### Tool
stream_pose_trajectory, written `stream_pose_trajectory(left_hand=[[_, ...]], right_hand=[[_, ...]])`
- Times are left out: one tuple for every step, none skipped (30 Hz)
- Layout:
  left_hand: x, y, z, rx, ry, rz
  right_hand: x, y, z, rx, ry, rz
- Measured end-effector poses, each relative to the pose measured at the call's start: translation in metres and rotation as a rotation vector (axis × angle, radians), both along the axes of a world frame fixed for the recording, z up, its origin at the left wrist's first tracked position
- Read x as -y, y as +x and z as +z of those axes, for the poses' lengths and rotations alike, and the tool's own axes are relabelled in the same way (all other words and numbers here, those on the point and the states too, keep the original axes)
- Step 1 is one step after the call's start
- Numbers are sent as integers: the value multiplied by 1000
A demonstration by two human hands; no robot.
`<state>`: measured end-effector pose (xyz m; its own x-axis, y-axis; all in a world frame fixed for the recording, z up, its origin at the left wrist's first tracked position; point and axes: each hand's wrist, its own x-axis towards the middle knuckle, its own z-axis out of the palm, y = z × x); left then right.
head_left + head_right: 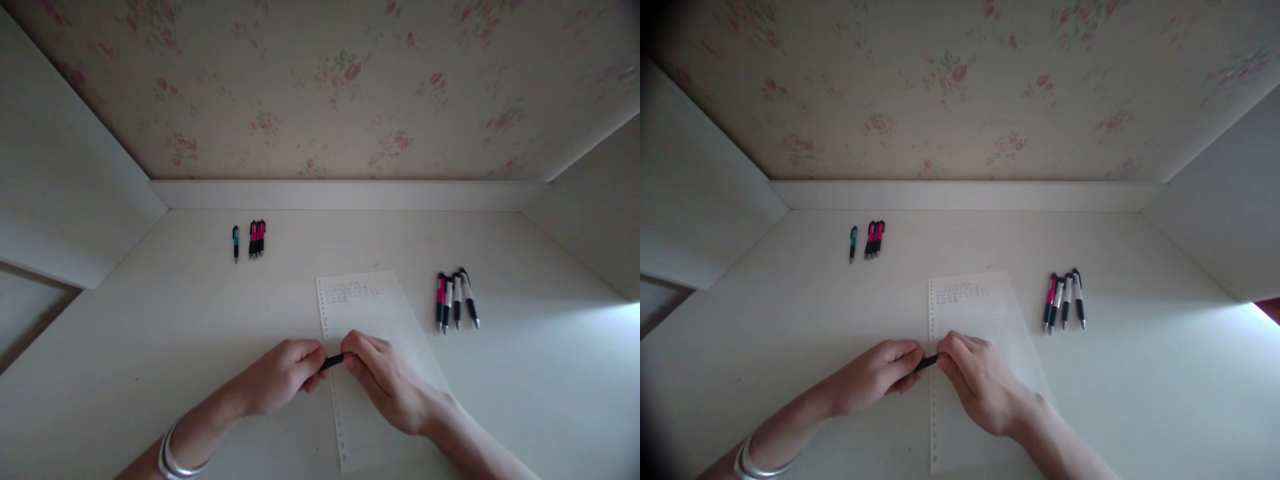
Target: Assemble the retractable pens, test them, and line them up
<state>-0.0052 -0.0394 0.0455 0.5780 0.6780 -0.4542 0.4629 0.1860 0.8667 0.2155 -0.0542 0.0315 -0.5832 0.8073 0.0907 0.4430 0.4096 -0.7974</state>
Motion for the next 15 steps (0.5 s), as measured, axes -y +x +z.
stream_pose_trajectory(left_hand=[[1, 1, -1, -22, 49, 22], [2, 2, -2, -36, 99, 41], [3, 4, -3, -38, 146, 56], [4, 5, -4, -30, 187, 71], [5, 6, -5, -19, 223, 87], [7, 7, -6, -7, 255, 103], [8, 8, -8, 2, 287, 118], [9, 9, -10, 9, 316, 128], [10, 9, -12, 12, 344, 131], [11, 9, -14, 11, 369, 128], [11, 10, -16, 11, 392, 119], [12, 10, -18, 5, 413, 108], [12, 10, -19, -5, 435, 95], [12, 10, -20, -19, 457, 83], [12, 11, -20, -36, 480, 73]], right_hand=[[-1, 1, -1, -8, -35, -22], [-2, 3, -1, -15, -61, -45], [-3, 4, -2, -24, -73, -68], [-3, 4, -4, -34, -77, -85], [-4, 5, -5, -46, -74, -98], [-4, 5, -6, -57, -69, -108], [-4, 5, -7, -68, -66, -116], [-4, 5, -8, -79, -68, -123], [-4, 5, -9, -93, -78, -133], [-3, 5, -9, -108, -99, -143], [-3, 5, -9, -120, -126, -157], [-3, 5, -8, -126, -153, -170], [-3, 5, -8, -123, -172, -189], [-3, 5, -8, -107, -179, -208], [-4, 5, -7, -81, -175, -225]])
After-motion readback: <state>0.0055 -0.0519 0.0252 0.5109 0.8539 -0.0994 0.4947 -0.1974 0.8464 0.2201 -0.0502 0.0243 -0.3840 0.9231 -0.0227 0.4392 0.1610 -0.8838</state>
